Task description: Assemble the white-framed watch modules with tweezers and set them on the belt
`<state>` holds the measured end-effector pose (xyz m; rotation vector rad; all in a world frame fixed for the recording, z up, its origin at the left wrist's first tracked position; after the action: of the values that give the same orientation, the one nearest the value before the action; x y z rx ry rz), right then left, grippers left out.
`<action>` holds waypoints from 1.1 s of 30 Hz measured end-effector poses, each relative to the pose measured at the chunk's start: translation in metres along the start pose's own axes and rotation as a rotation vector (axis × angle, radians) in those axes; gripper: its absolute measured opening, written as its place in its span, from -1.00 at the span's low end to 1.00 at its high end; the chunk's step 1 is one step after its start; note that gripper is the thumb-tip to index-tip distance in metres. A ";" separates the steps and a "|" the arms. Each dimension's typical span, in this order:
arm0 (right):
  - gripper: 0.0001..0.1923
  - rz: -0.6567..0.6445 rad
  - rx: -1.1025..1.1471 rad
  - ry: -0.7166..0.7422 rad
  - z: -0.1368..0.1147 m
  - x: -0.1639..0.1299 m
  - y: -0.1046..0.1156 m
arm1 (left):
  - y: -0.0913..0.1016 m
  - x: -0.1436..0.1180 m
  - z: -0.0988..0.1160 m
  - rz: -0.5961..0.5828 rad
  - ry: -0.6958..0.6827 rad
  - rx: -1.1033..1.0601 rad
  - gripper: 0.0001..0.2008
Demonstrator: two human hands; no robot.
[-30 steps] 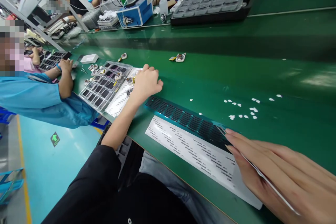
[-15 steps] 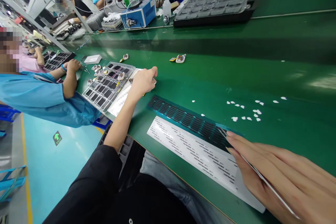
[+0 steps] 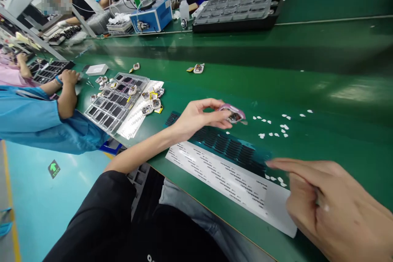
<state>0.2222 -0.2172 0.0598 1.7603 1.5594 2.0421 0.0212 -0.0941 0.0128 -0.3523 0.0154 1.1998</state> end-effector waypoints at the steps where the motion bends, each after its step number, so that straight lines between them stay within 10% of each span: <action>1: -0.18 0.061 -0.030 -0.016 0.002 -0.002 0.002 | -0.008 -0.004 -0.004 -0.029 -0.013 -0.012 -0.70; 7: -0.34 0.065 -0.115 0.013 0.003 -0.009 -0.007 | -0.041 -0.027 -0.012 -0.199 -0.165 0.177 -0.79; 12: -0.34 0.044 -0.069 -0.026 -0.002 0.003 -0.008 | -0.056 -0.036 -0.031 -0.364 0.068 0.036 -0.74; 21: -0.77 -0.022 -0.044 -0.020 -0.007 0.003 -0.008 | -0.060 -0.045 -0.030 -0.295 -0.060 0.178 -0.71; 33: -0.76 -0.023 0.027 -0.032 0.003 0.008 -0.010 | -0.057 -0.040 -0.036 -0.225 -0.011 0.123 -0.79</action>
<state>0.2162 -0.2056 0.0586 1.7668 1.5984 1.9820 0.0644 -0.1579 0.0012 -0.2326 0.0388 0.9728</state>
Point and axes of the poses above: each hand's wrist, its own x-axis towards the middle knuckle, its own y-axis out of the back of the hand, z = x × y, the point moved 6 cm from there along x, towards the middle knuckle, and after that the axes turned 1 degree about y, right-handed, at the moved point
